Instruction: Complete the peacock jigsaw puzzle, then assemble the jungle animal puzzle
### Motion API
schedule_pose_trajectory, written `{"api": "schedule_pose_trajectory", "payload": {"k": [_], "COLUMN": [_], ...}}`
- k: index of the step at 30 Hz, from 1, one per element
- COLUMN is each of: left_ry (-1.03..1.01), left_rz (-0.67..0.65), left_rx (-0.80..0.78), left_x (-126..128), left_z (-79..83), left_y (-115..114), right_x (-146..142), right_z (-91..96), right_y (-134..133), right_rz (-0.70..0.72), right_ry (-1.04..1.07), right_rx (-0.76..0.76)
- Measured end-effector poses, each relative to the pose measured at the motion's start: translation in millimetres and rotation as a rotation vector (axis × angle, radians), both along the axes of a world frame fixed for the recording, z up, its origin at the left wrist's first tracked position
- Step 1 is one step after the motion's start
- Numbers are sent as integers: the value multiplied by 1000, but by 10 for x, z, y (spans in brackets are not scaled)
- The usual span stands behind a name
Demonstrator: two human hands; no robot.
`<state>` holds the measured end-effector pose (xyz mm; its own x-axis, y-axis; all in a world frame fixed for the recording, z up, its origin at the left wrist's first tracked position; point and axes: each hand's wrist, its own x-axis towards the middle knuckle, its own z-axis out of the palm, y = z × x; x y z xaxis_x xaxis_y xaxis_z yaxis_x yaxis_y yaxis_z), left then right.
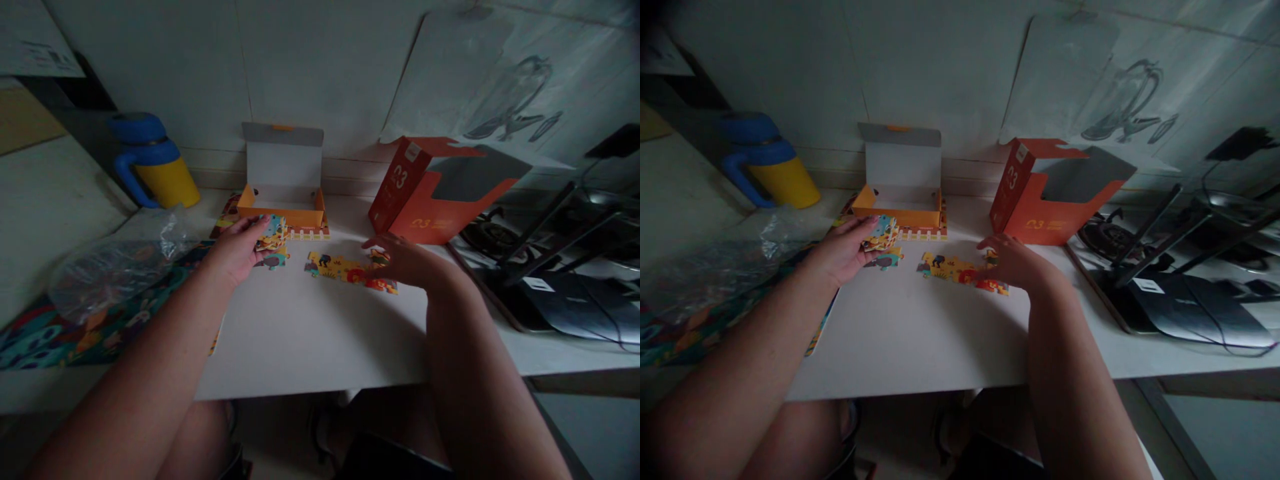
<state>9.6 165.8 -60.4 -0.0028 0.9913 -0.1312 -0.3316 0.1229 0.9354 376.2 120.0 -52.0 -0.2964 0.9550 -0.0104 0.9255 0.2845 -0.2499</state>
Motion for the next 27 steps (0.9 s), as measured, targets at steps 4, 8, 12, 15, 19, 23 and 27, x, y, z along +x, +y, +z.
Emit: {"api": "schedule_pose_trajectory", "payload": {"k": [4, 8, 12, 15, 19, 23, 27], "left_ry": [-5, -7, 2, 9, 17, 60, 183], "left_rz": [-8, -11, -15, -31, -69, -138, -198], "left_rx": [-10, -13, -19, -34, -37, -40, -6], "left_x": [15, 17, 17, 37, 108, 230, 347], "left_z": [29, 29, 19, 31, 52, 31, -34], "left_y": [-26, -34, -40, -58, -105, -180, -249], "right_x": [-203, -258, -219, -230, -467, -896, -1181], "right_z": [-16, -16, 2, -7, 9, 44, -9], "right_y": [-26, -51, -90, -93, -93, -146, -159], "right_rz": [108, 169, 196, 204, 179, 222, 249], "right_ry": [57, 97, 102, 105, 227, 470, 613], "right_rx": [-45, -57, -77, -59, 112, 266, 234]}}
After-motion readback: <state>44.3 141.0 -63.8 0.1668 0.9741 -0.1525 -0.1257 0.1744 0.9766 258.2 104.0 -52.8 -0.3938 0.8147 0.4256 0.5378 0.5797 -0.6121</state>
